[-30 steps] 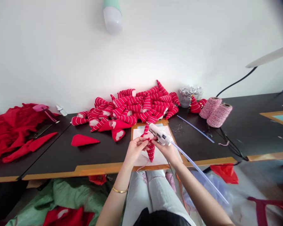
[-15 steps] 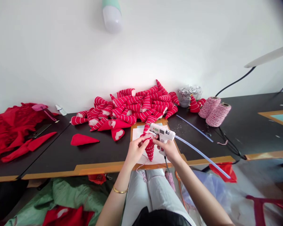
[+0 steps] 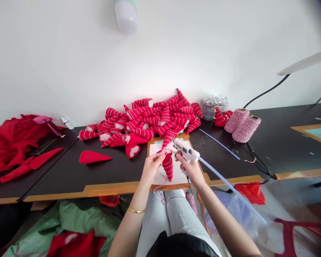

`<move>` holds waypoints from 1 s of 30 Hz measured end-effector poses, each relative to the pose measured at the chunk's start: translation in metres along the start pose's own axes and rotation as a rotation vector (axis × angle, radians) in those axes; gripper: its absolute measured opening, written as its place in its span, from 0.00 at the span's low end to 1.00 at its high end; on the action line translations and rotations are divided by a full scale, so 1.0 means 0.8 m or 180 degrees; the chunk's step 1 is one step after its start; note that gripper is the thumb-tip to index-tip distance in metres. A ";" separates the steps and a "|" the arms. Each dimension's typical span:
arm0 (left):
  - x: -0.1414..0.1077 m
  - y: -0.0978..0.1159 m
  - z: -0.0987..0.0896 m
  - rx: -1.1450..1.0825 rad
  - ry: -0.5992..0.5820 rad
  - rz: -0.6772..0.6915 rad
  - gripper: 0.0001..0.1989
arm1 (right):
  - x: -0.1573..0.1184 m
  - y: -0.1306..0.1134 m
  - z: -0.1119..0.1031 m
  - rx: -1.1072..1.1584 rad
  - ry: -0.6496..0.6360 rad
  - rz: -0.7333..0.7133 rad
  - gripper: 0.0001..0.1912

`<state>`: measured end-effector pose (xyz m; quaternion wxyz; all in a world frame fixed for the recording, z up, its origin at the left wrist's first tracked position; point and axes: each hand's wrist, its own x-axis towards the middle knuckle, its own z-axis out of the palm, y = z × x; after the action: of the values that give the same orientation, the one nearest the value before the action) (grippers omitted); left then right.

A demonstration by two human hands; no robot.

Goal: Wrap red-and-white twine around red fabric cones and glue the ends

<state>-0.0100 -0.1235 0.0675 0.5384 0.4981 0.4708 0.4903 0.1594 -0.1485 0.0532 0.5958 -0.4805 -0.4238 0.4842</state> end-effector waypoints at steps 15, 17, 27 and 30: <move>0.010 -0.007 0.002 -0.0242 0.0087 0.0053 0.21 | -0.060 0.023 -0.017 -0.0917 -0.0180 -0.0406 0.14; 0.008 -0.005 0.002 -0.0259 0.0102 0.0026 0.21 | -0.060 0.022 -0.017 -0.0923 -0.0181 -0.0356 0.15; 0.003 -0.001 0.004 -0.0184 0.0113 -0.0021 0.21 | -0.057 0.021 -0.015 -0.0876 -0.0131 -0.0320 0.15; 0.003 -0.001 0.004 -0.0179 0.0095 -0.0037 0.21 | -0.056 0.021 -0.014 -0.0880 -0.0119 -0.0340 0.14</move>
<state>-0.0066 -0.1212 0.0668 0.5480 0.4726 0.4677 0.5076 0.1597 -0.1931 0.0329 0.5409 -0.5257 -0.5224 0.3977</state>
